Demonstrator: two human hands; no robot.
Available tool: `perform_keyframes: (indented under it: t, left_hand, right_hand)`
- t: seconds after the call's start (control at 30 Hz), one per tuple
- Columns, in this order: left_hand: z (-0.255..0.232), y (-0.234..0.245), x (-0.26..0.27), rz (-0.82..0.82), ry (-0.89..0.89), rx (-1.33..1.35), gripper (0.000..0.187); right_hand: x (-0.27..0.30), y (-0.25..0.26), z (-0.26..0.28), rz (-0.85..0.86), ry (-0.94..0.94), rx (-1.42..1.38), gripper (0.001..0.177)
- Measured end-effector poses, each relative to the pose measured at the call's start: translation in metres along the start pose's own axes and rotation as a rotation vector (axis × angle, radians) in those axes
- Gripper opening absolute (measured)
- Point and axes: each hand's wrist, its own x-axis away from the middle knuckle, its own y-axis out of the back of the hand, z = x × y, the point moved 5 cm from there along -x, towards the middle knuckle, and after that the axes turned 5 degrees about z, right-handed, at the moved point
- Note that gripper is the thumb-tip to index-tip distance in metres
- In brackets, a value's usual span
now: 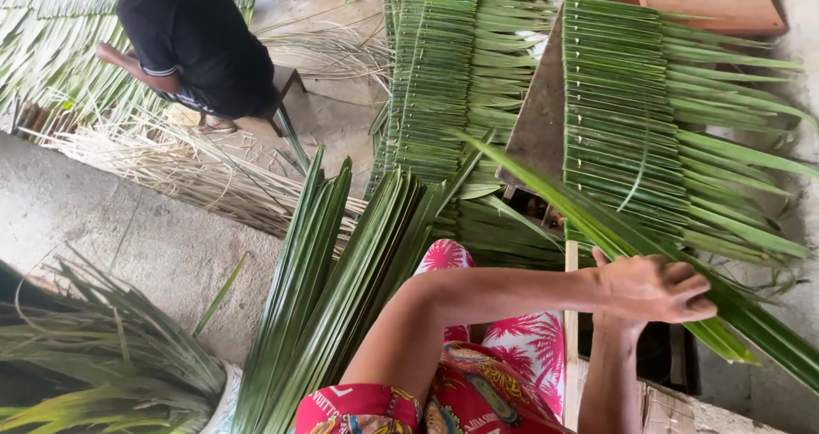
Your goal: Weaving and securing palm leaves onto a wooden slat to create a thatched panel for roofing or mats.
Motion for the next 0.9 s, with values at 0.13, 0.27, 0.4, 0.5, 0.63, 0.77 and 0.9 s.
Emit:
perform_keyframes:
  t: [0.13,0.27,0.4,0.5,0.63,0.77,0.9]
  left_hand:
    - [-0.014,0.010,0.008,0.197,0.018,-0.052,0.023]
    - [-0.019,0.027,0.007,-0.006,0.166,0.079,0.022]
    - [-0.011,0.013,0.029,0.381,0.125,0.270,0.032]
    - [0.012,0.064,0.029,-0.080,0.234,0.283,0.011]
    - [0.018,0.008,0.098,0.025,0.227,0.272,0.014]
    - [0.029,0.020,0.108,0.182,0.217,0.234,0.054]
    - [0.033,0.028,0.104,0.154,0.214,0.218,0.048]
  right_hand:
    - [-0.003,0.013,-0.008,-0.064,0.031,0.089,0.058]
    - [-0.002,0.038,0.001,-0.177,0.113,0.165,0.057]
    - [0.004,0.062,0.020,-0.318,0.214,0.220,0.056]
    - [0.012,0.076,0.029,-0.424,0.274,0.257,0.056]
    - [0.023,0.072,0.034,-0.544,0.342,0.267,0.056]
    - [0.031,0.099,-0.002,-0.601,0.269,0.270,0.062]
    - [0.044,0.043,0.016,-0.616,0.298,0.300,0.069]
